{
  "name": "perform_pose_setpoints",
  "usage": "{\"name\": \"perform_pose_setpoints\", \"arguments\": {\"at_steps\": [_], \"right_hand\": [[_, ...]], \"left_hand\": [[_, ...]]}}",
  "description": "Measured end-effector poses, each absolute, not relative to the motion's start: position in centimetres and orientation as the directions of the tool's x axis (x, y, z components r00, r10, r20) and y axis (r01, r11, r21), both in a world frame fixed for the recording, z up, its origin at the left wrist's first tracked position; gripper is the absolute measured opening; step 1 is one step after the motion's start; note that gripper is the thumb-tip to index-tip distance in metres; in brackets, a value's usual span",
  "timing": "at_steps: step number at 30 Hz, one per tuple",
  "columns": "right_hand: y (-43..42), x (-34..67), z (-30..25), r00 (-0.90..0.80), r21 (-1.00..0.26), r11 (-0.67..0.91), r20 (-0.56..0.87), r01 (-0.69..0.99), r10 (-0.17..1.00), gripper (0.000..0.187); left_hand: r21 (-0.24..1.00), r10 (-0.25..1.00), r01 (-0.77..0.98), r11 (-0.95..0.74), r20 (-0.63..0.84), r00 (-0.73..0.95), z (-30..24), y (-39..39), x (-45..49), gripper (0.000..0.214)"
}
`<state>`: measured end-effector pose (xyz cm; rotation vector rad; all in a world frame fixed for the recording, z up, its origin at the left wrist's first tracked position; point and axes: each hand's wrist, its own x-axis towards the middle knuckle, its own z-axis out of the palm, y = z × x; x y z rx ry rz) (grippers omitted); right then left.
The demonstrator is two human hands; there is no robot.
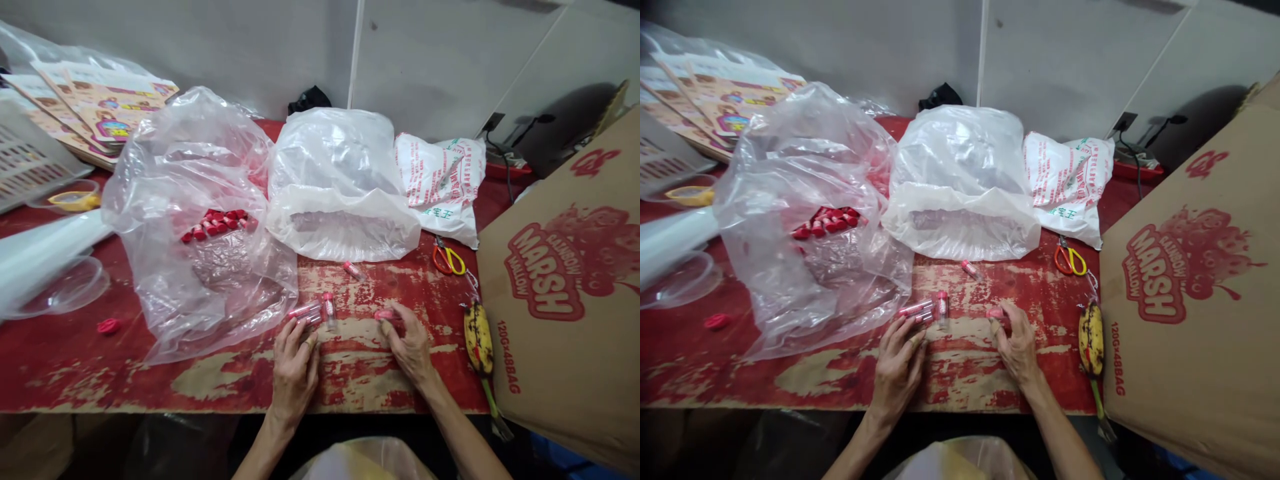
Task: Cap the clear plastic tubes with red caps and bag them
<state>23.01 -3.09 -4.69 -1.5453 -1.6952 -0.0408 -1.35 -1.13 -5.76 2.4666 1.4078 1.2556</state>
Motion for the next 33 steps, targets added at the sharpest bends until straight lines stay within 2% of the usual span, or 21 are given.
{"name": "perform_pose_setpoints", "arguments": {"at_steps": [4, 8, 11, 15, 18, 21, 23, 26, 28, 31, 33], "right_hand": [[-3.0, 23.0, -4.6, 0.042, -0.498, 0.263, 0.52, 0.826, 0.853, 0.037], [-3.1, 23.0, -4.5, 0.159, -0.539, 0.175, 0.517, 0.824, 0.841, 0.039], [-3.2, 23.0, -4.7, 0.084, -0.51, 0.219, 0.505, 0.832, 0.859, 0.036], [-3.3, 23.0, -5.0, 0.172, -0.543, 0.177, 0.531, 0.821, 0.83, 0.04], [-3.3, 23.1, -5.2, 0.09, -0.517, 0.217, 0.505, 0.828, 0.858, 0.039], [-3.2, 23.0, -5.3, 0.156, -0.56, 0.204, 0.528, 0.803, 0.835, 0.042], [-3.0, 22.8, -5.2, 0.148, -0.61, 0.214, 0.487, 0.763, 0.861, 0.04], [-2.7, 22.5, -4.5, 0.213, -0.812, 0.141, 0.31, 0.566, 0.926, 0.039], [-2.4, 22.4, -3.9, 0.369, -0.962, 0.065, 0.163, 0.266, 0.915, 0.04], [-2.2, 22.5, -3.1, 0.403, -0.985, 0.011, -0.059, -0.17, 0.913, 0.033], [-2.1, 22.6, -2.8, 0.347, -0.953, -0.018, -0.128, -0.302, 0.929, 0.03]], "left_hand": [[0.401, 0.739, 0.708, -0.582, 0.624, 0.254, -5.9, -1.1, -1.4, 0.023], [0.4, 0.736, 0.704, -0.587, 0.626, 0.259, -5.9, -1.1, -1.4, 0.025], [0.405, 0.74, 0.703, -0.585, 0.62, 0.26, -5.9, -1.1, -1.4, 0.026], [0.408, 0.742, 0.702, -0.584, 0.619, 0.257, -5.8, -1.1, -1.4, 0.025], [0.4, 0.736, 0.704, -0.586, 0.627, 0.257, -5.8, -1.1, -1.4, 0.024], [0.404, 0.74, 0.704, -0.584, 0.622, 0.256, -5.8, -1.2, -1.4, 0.024], [0.417, 0.747, 0.702, -0.578, 0.616, 0.249, -5.8, -1.2, -1.4, 0.024], [0.432, 0.752, 0.694, -0.575, 0.614, 0.241, -5.9, -1.2, -1.4, 0.024], [0.437, 0.751, 0.69, -0.577, 0.615, 0.239, -5.9, -1.2, -1.4, 0.024], [0.431, 0.748, 0.689, -0.582, 0.617, 0.246, -5.9, -1.2, -1.4, 0.024], [0.428, 0.748, 0.692, -0.582, 0.615, 0.249, -5.9, -1.2, -1.4, 0.024]]}}
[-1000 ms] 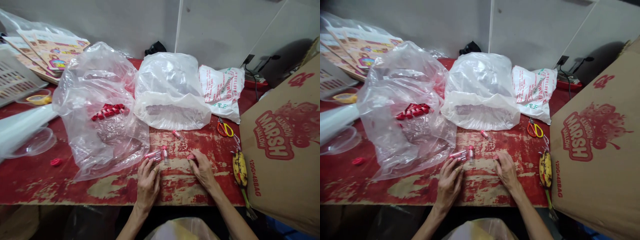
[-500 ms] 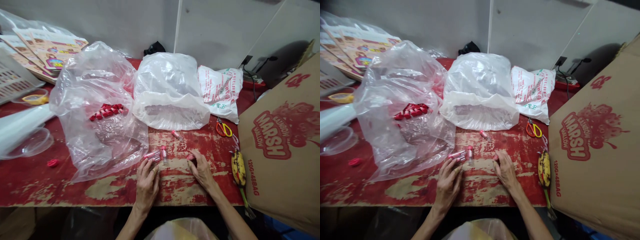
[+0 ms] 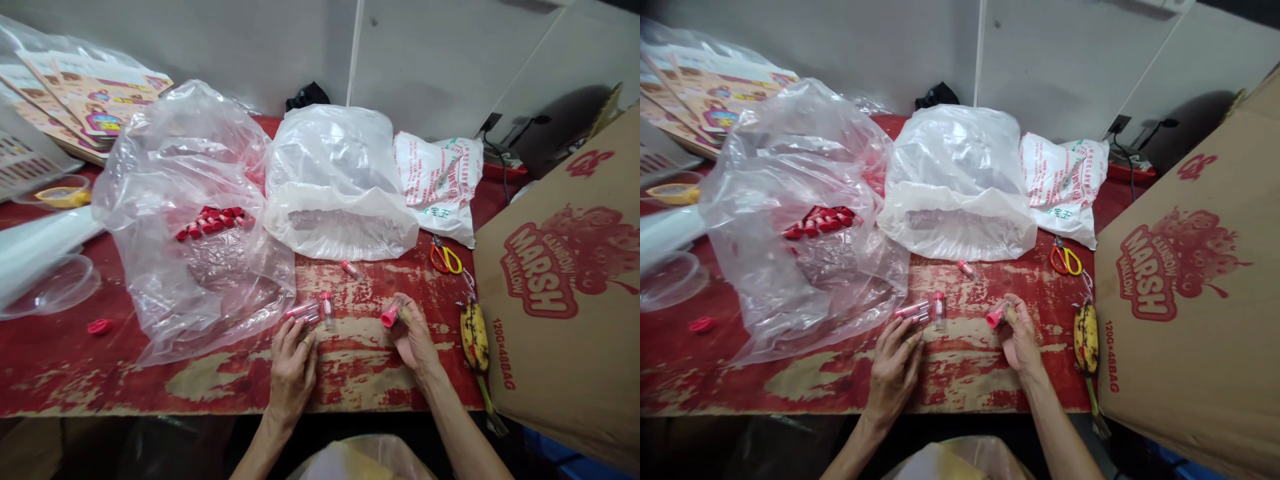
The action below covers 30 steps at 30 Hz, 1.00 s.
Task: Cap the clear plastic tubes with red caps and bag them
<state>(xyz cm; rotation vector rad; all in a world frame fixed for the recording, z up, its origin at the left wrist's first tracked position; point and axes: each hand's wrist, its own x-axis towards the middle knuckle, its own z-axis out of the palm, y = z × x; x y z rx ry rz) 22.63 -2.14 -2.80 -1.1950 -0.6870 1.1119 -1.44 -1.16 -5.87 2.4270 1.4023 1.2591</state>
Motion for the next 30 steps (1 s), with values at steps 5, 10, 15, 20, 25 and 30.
{"name": "perform_pose_setpoints", "arguments": {"at_steps": [5, 10, 15, 20, 25, 30], "right_hand": [[-2.2, 22.6, -3.1, 0.335, -0.957, 0.035, -0.066, -0.287, 0.94, 0.031], [-2.6, 22.1, -2.9, 0.315, -0.988, 0.122, 0.088, -0.091, 0.945, 0.032], [-2.9, 21.5, -2.2, 0.256, -0.933, 0.203, 0.283, 0.297, 0.924, 0.029], [-2.6, 21.3, -3.0, -0.048, -0.63, 0.341, 0.434, 0.698, 0.9, 0.039], [-2.4, 21.0, -3.4, -0.026, -0.557, 0.339, 0.494, 0.758, 0.869, 0.041], [-2.6, 20.7, -3.2, 0.073, -0.64, 0.273, 0.46, 0.719, 0.885, 0.039]], "left_hand": [[0.428, 0.748, 0.691, -0.583, 0.615, 0.25, -5.8, -1.2, -1.4, 0.023], [0.449, 0.753, 0.683, -0.575, 0.616, 0.229, -5.8, -1.2, -1.4, 0.023], [0.461, 0.762, 0.682, -0.568, 0.607, 0.224, -5.9, -1.2, -1.4, 0.023], [0.472, 0.771, 0.681, -0.56, 0.597, 0.22, -6.0, -1.3, -1.5, 0.024], [0.452, 0.758, 0.688, -0.567, 0.613, 0.223, -5.9, -1.3, -1.5, 0.022], [0.43, 0.747, 0.699, -0.571, 0.624, 0.227, -5.8, -1.4, -1.5, 0.02]]}}
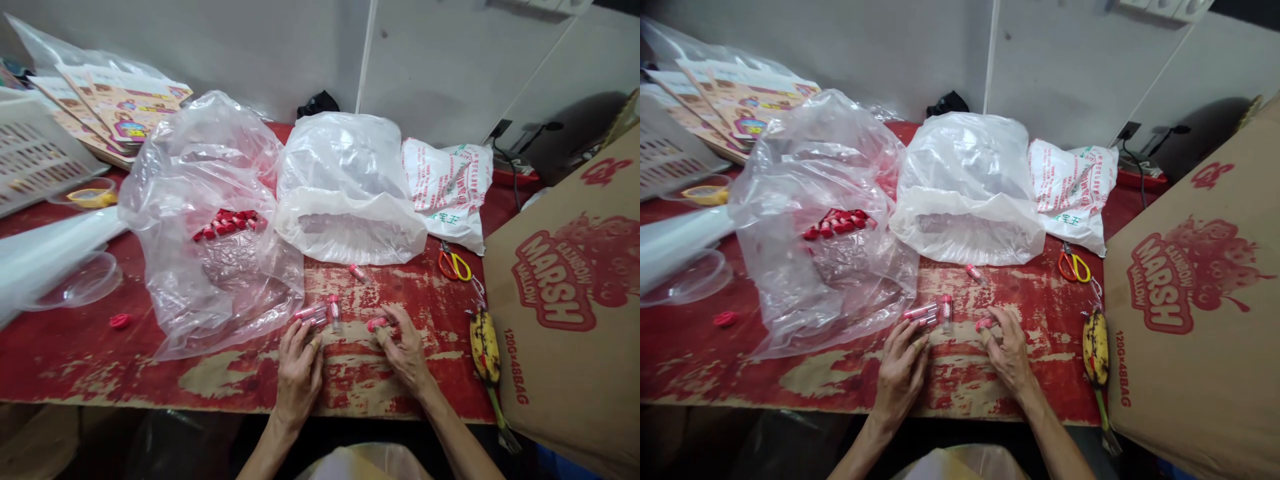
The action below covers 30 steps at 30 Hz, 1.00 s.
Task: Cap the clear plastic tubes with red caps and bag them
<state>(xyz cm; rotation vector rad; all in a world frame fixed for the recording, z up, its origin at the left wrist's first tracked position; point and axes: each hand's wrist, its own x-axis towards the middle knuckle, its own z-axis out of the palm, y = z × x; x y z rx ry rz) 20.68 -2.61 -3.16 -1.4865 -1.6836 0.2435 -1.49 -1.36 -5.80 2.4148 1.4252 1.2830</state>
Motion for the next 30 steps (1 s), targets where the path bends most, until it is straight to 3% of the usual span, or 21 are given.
{"name": "perform_pose_setpoints", "arguments": {"at_steps": [5, 10, 14, 25, 30], "right_hand": [[-2.1, 20.6, -2.9, -0.037, -0.678, 0.29, 0.361, 0.676, 0.932, 0.034], [1.1, 19.9, -2.6, 0.227, -0.838, 0.141, 0.299, 0.528, 0.927, 0.027], [4.7, 18.5, -3.6, 0.258, -0.879, 0.201, 0.334, 0.431, 0.907, 0.019], [8.3, 19.6, -5.0, 0.234, -0.811, 0.186, 0.367, 0.555, 0.901, 0.02], [6.8, 19.3, -4.4, 0.084, -0.709, 0.255, 0.406, 0.658, 0.91, 0.016]], "left_hand": [[0.436, 0.76, 0.705, -0.559, 0.609, 0.226, -5.8, -1.4, -1.5, 0.022], [0.415, 0.746, 0.711, -0.568, 0.623, 0.234, -5.9, -1.4, -1.5, 0.022], [0.41, 0.75, 0.721, -0.559, 0.62, 0.229, -6.0, -1.4, -1.5, 0.024], [0.419, 0.754, 0.734, -0.534, 0.629, 0.189, -6.0, -1.5, -1.4, 0.031], [0.284, 0.799, 0.855, -0.433, 0.561, 0.218, -5.2, -0.2, -0.8, 0.041]]}}
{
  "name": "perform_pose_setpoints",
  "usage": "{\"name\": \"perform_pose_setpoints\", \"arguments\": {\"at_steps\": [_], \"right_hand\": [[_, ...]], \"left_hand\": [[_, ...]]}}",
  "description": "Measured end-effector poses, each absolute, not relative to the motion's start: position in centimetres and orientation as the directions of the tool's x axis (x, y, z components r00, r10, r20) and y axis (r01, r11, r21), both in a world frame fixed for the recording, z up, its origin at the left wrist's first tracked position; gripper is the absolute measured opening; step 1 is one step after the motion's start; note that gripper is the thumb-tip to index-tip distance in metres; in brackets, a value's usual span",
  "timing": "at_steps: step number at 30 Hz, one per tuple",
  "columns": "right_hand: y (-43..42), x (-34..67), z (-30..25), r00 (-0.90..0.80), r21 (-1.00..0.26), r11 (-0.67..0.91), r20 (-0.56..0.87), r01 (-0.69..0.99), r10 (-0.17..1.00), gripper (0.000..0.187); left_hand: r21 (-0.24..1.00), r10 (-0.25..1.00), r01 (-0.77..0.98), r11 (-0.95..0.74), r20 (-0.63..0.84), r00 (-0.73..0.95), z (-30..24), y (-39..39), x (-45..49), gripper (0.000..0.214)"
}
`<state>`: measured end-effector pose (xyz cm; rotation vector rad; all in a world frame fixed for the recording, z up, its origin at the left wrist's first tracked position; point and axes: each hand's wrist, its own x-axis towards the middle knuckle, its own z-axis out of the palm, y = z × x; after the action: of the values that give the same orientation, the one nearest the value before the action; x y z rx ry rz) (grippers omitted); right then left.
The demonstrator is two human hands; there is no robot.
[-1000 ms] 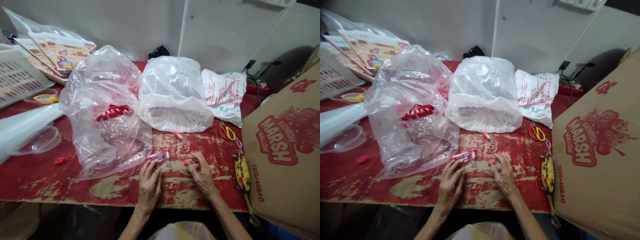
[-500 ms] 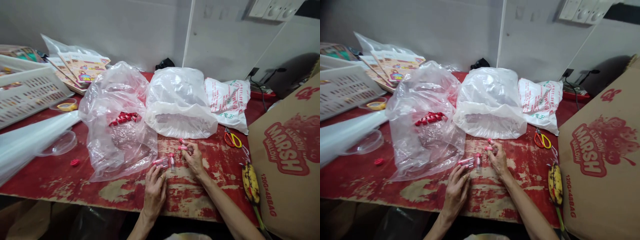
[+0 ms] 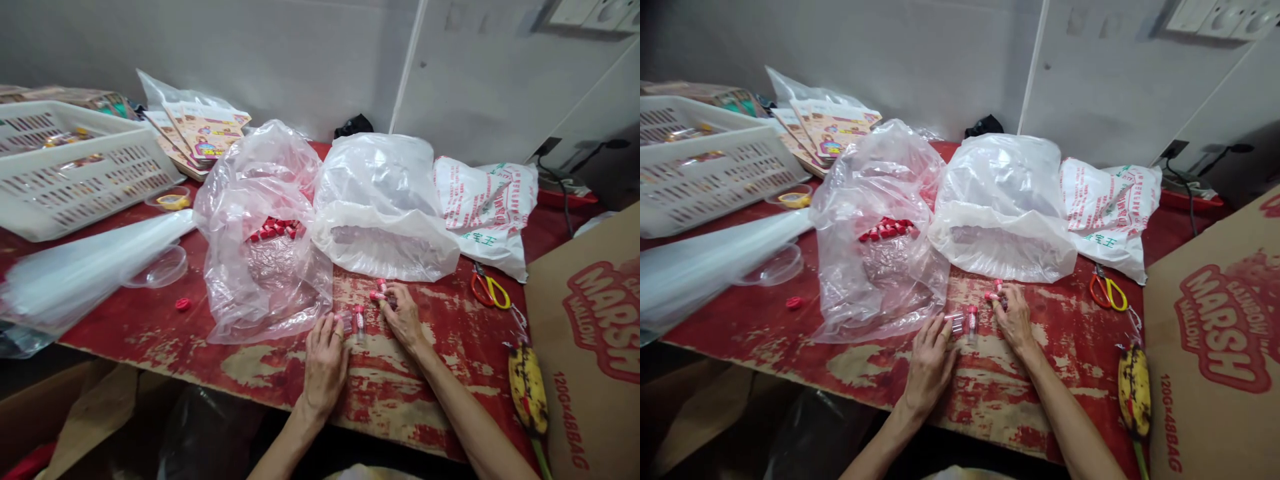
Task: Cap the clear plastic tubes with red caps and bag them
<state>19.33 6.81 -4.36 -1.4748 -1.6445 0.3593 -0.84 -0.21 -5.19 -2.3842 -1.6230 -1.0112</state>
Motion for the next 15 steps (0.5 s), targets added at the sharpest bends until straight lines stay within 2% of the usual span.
{"name": "perform_pose_setpoints", "arguments": {"at_steps": [4, 7, 9, 11, 15], "right_hand": [[7.0, 18.5, -4.4, 0.006, -0.443, 0.179, 0.384, 0.878, 0.923, 0.024], [7.6, 18.3, -4.1, -0.028, -0.373, 0.149, 0.312, 0.916, 0.95, 0.026], [7.6, 18.4, -3.8, -0.057, -0.388, 0.175, 0.296, 0.905, 0.954, 0.028], [7.1, 18.7, -3.6, -0.069, -0.443, 0.205, 0.302, 0.873, 0.951, 0.033], [4.9, 18.8, -3.1, 0.027, -0.703, 0.149, 0.233, 0.695, 0.972, 0.041]], "left_hand": [[0.205, 0.914, 0.929, -0.307, 0.337, 0.228, -3.7, 1.3, -0.4, 0.034], [0.195, 0.94, 0.937, -0.29, 0.239, 0.241, -2.9, 2.0, -0.4, 0.037], [0.216, 0.944, 0.934, -0.286, 0.233, 0.235, -2.9, 2.0, -0.5, 0.04], [0.288, 0.954, 0.925, -0.25, 0.237, 0.184, -3.1, 1.7, -0.5, 0.043], [0.617, 0.979, 0.777, -0.128, 0.202, 0.001, -3.5, 1.6, -0.4, 0.043]]}}
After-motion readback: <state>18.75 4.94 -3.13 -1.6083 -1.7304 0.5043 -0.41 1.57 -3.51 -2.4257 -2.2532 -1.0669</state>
